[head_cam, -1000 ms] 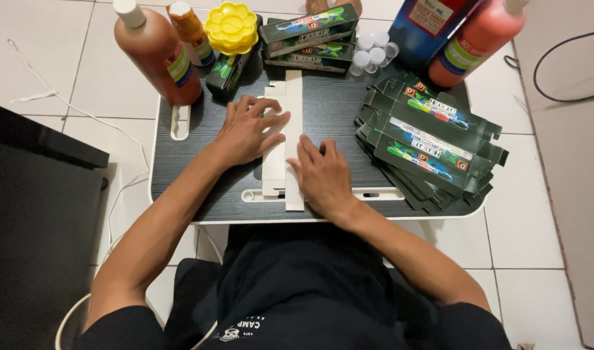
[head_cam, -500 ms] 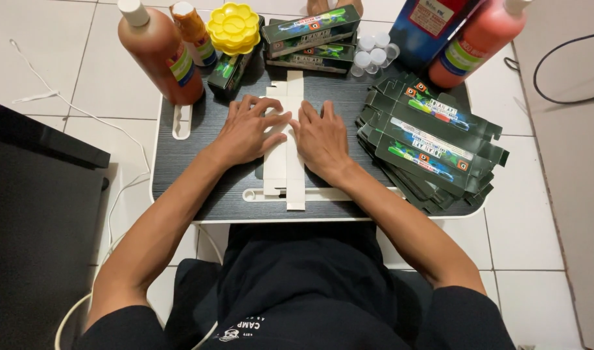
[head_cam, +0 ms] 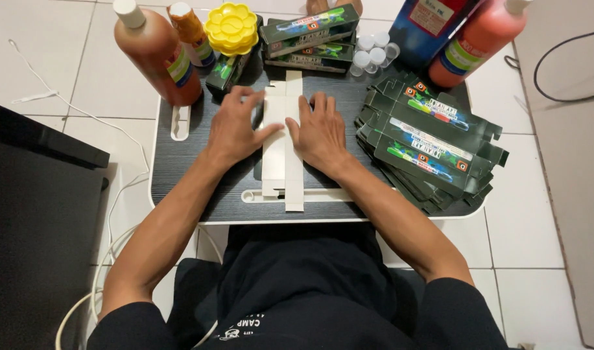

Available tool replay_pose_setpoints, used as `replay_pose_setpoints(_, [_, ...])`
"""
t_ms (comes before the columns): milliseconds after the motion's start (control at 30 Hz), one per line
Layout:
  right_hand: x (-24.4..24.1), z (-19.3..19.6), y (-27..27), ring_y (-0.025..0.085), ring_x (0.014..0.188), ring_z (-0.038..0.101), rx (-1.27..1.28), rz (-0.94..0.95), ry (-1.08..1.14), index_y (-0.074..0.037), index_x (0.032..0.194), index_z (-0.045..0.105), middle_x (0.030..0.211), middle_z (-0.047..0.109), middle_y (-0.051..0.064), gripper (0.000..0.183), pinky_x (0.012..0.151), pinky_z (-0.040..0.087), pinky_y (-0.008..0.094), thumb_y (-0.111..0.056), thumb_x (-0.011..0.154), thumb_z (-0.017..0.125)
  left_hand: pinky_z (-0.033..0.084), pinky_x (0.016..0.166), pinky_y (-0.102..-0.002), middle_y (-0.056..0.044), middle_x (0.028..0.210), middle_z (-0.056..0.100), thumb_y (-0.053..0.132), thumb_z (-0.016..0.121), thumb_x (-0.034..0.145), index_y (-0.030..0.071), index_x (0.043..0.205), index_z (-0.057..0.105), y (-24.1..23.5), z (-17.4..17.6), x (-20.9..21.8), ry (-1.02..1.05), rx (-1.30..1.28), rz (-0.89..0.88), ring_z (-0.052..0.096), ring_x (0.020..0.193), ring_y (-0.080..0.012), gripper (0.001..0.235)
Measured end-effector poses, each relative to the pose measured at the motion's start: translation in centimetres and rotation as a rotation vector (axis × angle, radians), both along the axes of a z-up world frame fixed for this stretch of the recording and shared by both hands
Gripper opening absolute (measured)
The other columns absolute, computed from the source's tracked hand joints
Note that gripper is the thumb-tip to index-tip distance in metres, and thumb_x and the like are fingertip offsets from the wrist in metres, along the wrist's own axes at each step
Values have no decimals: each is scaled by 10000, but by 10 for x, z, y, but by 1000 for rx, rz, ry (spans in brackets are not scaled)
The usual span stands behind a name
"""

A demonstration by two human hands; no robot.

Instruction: The person folds flat cardboard pieces into rectangular boxes on a small table. They repeatedly fold the flaps and tuck them to form the box shape, then stack the finished boxes on the table.

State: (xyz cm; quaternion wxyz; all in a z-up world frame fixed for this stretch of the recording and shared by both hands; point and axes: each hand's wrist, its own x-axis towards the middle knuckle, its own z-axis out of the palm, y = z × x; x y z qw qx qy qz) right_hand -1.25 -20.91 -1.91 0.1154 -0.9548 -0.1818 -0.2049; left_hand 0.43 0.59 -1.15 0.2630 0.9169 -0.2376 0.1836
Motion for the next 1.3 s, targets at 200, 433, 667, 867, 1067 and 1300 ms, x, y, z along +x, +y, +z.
replay_pose_setpoints(200, [-9, 14, -6, 377, 963, 583, 143, 52, 131, 67, 1224, 676, 1026, 521, 175, 564, 672, 559, 452, -454, 1040, 562, 617, 639, -364, -187, 1112, 592, 301, 958, 787, -21, 1352, 614, -9, -7, -7, 214, -369, -43, 732, 744, -325, 736])
replay_pose_setpoints(433, [-55, 77, -11, 531, 1101, 628, 353, 256, 356, 78, 1316, 622, 1173, 664, 325, 641, 949, 499, 620, -465, 979, 667, 633, 695, -323, -176, 1174, 571, 101, 928, 775, 62, 1389, 599, -24, 8, -11, 382, -670, -73, 733, 778, -275, 697])
replay_pose_setpoints(667, [-120, 83, -5, 523, 1323, 521, 317, 263, 388, 91, 1555, 323, 1459, 488, 376, 1032, 1035, 480, 574, -395, 807, 843, 635, 879, -380, -160, 1174, 528, 43, 792, 885, 88, 1385, 568, -42, 31, -41, 383, -891, -74, 654, 1049, -254, 550])
replay_pose_setpoints(867, [-134, 76, -4, 504, 1303, 555, 331, 259, 196, 91, 1557, 321, 1433, 514, 369, 1039, 996, 519, 539, -355, 792, 865, 668, 752, -366, -145, 1119, 519, 24, 756, 923, 77, 1375, 551, -42, 32, -49, 376, -985, -146, 722, 938, -266, 499])
replay_pose_setpoints(1067, [-103, 45, -45, 354, 990, 724, 432, 175, 133, -92, 1273, 661, 1082, 742, 139, 380, 794, 593, 421, -24, 900, 663, 575, 960, -500, -288, 1359, 515, 253, 904, 758, 17, 1599, 197, -30, 62, -72, 261, -710, -417, 654, 1147, -423, 1124])
replay_pose_setpoints(1300, [-21, 65, -87, 288, 716, 695, 400, 164, 366, -217, 962, 725, 757, 708, 42, 107, 675, 539, 413, -248, 893, 801, 436, 1137, -512, -113, 1294, 618, 431, 700, 937, 98, 1477, 563, -18, 31, -94, -463, 222, -299, 630, 1215, -313, 649])
